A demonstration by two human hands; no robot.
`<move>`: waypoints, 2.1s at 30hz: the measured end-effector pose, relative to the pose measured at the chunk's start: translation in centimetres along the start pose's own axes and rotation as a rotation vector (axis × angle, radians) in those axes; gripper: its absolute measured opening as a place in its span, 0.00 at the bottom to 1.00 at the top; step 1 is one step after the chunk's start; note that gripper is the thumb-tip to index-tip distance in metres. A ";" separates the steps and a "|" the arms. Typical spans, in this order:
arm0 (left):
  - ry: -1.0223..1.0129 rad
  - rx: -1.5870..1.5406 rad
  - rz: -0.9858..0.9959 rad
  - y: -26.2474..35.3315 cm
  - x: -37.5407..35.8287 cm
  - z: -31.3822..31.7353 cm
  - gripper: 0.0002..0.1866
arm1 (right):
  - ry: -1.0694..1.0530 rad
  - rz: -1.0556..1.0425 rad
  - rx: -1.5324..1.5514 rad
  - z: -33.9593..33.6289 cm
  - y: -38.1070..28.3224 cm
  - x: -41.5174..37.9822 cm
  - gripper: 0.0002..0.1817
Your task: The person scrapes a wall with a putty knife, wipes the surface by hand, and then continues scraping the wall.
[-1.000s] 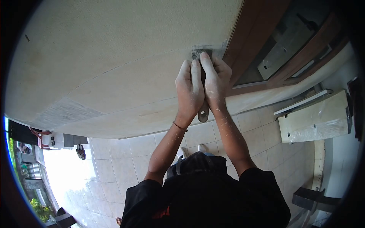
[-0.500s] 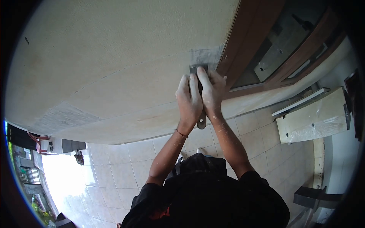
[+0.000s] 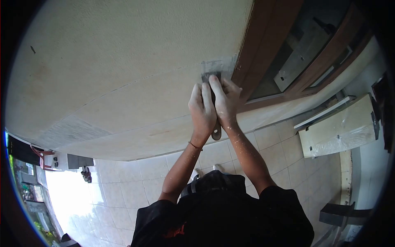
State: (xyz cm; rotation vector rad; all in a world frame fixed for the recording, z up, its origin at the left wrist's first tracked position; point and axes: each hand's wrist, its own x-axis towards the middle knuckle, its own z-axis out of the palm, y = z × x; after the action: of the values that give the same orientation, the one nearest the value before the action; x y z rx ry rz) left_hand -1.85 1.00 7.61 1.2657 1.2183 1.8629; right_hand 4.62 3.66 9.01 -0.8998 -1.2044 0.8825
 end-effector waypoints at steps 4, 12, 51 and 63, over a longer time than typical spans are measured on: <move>-0.012 0.080 -0.018 -1.6 -0.9 -0.5 0.16 | 0.019 0.030 -0.079 -0.5 2.4 -0.7 0.20; -0.003 0.189 -0.002 -1.9 -1.3 -0.9 0.17 | 0.003 0.003 0.010 -0.2 2.5 -1.2 0.19; -0.044 1.377 0.831 -0.8 2.8 1.0 0.34 | -0.019 1.301 -0.056 -30.8 32.5 -26.6 0.17; -0.039 1.270 0.742 -15.9 -3.5 2.1 0.36 | 0.103 1.277 -0.129 -38.4 36.4 -34.2 0.14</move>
State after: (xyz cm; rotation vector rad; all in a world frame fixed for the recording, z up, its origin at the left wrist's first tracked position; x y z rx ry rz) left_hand 0.89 5.53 -7.89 2.6651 2.2456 1.3291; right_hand 34.77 -17.40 -42.13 -1.8398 -0.4818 1.7175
